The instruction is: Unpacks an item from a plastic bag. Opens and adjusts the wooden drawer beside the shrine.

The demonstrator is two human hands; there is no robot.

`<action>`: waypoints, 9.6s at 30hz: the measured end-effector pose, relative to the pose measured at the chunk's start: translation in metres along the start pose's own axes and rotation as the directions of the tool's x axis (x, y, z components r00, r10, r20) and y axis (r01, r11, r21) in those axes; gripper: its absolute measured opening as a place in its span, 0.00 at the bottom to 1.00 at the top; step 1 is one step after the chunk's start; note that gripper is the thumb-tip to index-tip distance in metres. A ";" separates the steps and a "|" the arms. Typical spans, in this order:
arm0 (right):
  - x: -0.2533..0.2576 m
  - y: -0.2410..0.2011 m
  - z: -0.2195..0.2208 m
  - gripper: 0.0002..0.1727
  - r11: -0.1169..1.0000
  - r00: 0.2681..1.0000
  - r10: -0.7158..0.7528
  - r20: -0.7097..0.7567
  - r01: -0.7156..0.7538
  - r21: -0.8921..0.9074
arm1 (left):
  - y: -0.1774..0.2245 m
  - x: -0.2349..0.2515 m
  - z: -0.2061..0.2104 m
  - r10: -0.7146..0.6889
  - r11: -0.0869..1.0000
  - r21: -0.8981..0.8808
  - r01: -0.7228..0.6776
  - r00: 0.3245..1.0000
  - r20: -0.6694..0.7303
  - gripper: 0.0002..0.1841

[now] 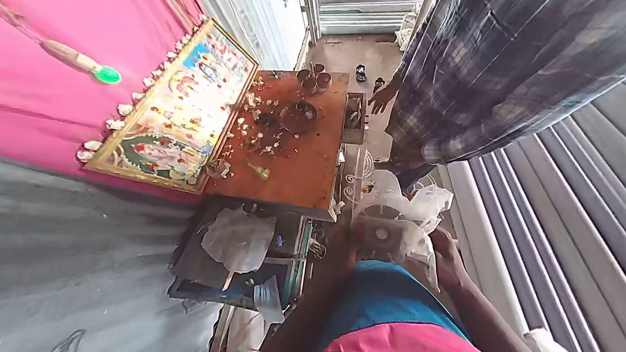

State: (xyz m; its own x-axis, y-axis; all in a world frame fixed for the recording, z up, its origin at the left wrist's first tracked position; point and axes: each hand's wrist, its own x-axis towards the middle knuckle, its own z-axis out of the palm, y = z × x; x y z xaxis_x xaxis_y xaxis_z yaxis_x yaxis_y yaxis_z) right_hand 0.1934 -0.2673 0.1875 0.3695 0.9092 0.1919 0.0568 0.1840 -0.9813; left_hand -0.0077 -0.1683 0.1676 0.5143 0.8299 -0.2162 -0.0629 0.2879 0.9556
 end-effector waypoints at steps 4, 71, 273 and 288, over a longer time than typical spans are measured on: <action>-0.002 -0.002 0.006 0.08 1.000 0.998 0.014 -0.066 -0.012 0.029 | 0.005 0.000 0.004 -0.006 0.998 0.059 0.010 0.998 -0.066 0.13; 0.003 0.044 0.061 0.18 0.821 0.825 0.459 -0.330 -0.251 0.513 | -0.020 0.004 -0.028 -0.151 0.960 -0.205 0.189 0.970 0.190 0.29; 0.215 0.346 -0.013 0.19 0.636 0.461 0.713 -0.528 -0.743 0.211 | -0.108 0.227 -0.096 0.341 0.068 0.977 0.202 0.915 -0.213 0.25; 0.245 0.361 0.127 0.30 0.490 0.402 0.808 -0.430 -0.864 0.113 | -0.109 0.230 -0.092 0.368 0.024 0.972 0.232 0.902 -0.224 0.22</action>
State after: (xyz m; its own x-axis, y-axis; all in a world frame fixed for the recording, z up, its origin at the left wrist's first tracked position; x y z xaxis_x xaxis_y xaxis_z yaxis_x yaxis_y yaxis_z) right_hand 0.1868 0.0694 -0.1177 0.5934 0.3535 -0.7231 -0.3962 -0.6538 -0.6447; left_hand 0.0387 0.0351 -0.0044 0.2493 0.9619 0.1120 0.9495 -0.2655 0.1674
